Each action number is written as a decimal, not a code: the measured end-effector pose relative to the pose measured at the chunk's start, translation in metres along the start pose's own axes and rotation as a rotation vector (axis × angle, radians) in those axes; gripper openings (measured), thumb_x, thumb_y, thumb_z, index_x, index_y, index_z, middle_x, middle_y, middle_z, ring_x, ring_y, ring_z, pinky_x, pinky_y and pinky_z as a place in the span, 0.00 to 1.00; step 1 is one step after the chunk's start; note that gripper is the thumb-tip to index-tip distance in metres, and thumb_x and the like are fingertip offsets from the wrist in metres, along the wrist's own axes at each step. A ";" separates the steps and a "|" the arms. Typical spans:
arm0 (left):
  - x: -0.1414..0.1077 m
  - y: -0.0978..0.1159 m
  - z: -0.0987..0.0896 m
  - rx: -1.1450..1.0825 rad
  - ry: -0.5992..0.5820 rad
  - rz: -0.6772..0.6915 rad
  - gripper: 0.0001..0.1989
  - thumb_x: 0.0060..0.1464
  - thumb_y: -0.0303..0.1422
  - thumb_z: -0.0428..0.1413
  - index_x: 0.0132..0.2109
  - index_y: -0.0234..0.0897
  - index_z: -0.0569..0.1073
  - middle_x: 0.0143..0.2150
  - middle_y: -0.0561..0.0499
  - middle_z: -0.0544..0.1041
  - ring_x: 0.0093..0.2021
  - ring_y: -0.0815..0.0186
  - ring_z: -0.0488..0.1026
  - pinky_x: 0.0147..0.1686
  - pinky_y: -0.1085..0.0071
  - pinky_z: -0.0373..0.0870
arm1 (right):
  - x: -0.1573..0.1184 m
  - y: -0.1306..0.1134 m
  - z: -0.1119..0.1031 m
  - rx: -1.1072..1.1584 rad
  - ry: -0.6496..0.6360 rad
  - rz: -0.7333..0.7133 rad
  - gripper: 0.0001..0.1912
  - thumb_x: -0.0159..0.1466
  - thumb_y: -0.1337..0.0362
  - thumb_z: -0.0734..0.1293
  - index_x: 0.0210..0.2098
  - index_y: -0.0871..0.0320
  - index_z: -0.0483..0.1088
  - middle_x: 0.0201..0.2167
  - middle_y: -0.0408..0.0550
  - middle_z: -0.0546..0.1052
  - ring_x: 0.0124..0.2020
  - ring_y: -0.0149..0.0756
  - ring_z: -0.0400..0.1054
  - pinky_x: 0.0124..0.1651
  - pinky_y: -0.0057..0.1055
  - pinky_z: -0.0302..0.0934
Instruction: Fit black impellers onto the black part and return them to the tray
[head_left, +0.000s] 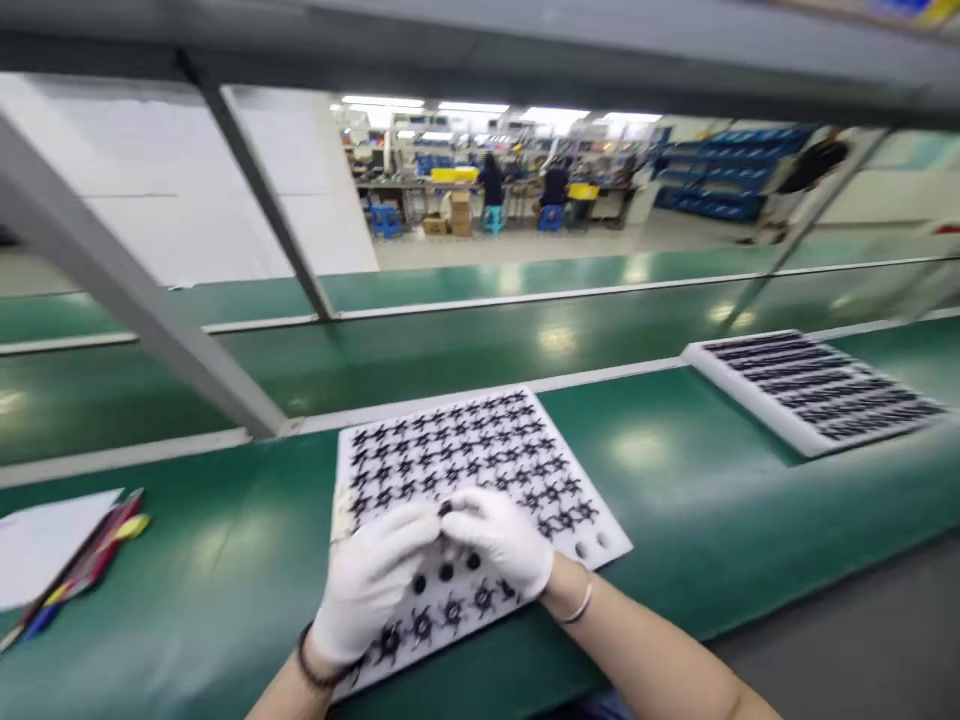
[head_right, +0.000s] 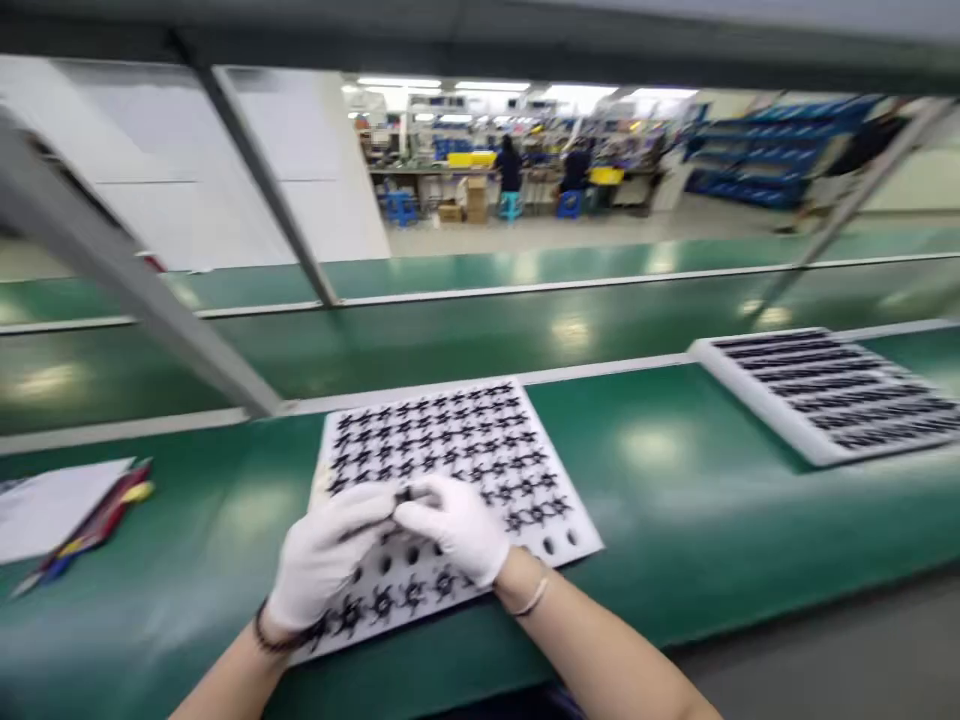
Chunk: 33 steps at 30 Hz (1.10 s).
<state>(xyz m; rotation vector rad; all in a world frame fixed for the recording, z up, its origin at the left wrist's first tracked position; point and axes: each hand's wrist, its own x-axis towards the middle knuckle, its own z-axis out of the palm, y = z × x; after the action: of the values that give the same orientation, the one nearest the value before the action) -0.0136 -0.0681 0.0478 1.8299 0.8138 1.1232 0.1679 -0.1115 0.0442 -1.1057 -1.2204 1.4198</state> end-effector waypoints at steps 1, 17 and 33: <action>0.001 0.002 0.002 0.021 0.000 -0.008 0.06 0.51 0.38 0.61 0.34 0.43 0.81 0.39 0.47 0.83 0.41 0.61 0.80 0.44 0.68 0.80 | -0.001 0.002 0.000 0.009 0.009 -0.012 0.23 0.57 0.46 0.70 0.41 0.59 0.71 0.36 0.47 0.78 0.37 0.40 0.74 0.41 0.35 0.69; 0.008 -0.011 0.001 -0.656 -0.018 -0.474 0.16 0.44 0.37 0.68 0.38 0.30 0.80 0.37 0.42 0.82 0.27 0.65 0.79 0.26 0.73 0.75 | 0.000 0.001 -0.010 0.270 -0.052 0.201 0.22 0.59 0.45 0.72 0.30 0.60 0.71 0.27 0.50 0.76 0.26 0.34 0.71 0.24 0.24 0.65; 0.008 -0.008 0.004 -0.669 -0.016 -0.416 0.15 0.41 0.28 0.69 0.40 0.34 0.79 0.42 0.45 0.82 0.35 0.64 0.80 0.36 0.70 0.79 | -0.007 0.016 -0.003 -0.104 0.110 -0.072 0.34 0.63 0.46 0.70 0.62 0.53 0.61 0.55 0.55 0.72 0.52 0.47 0.70 0.48 0.41 0.71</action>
<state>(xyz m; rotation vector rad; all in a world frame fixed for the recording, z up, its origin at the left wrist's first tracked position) -0.0081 -0.0589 0.0425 1.0555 0.6598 0.9516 0.1702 -0.1190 0.0280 -1.1827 -1.2544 1.2372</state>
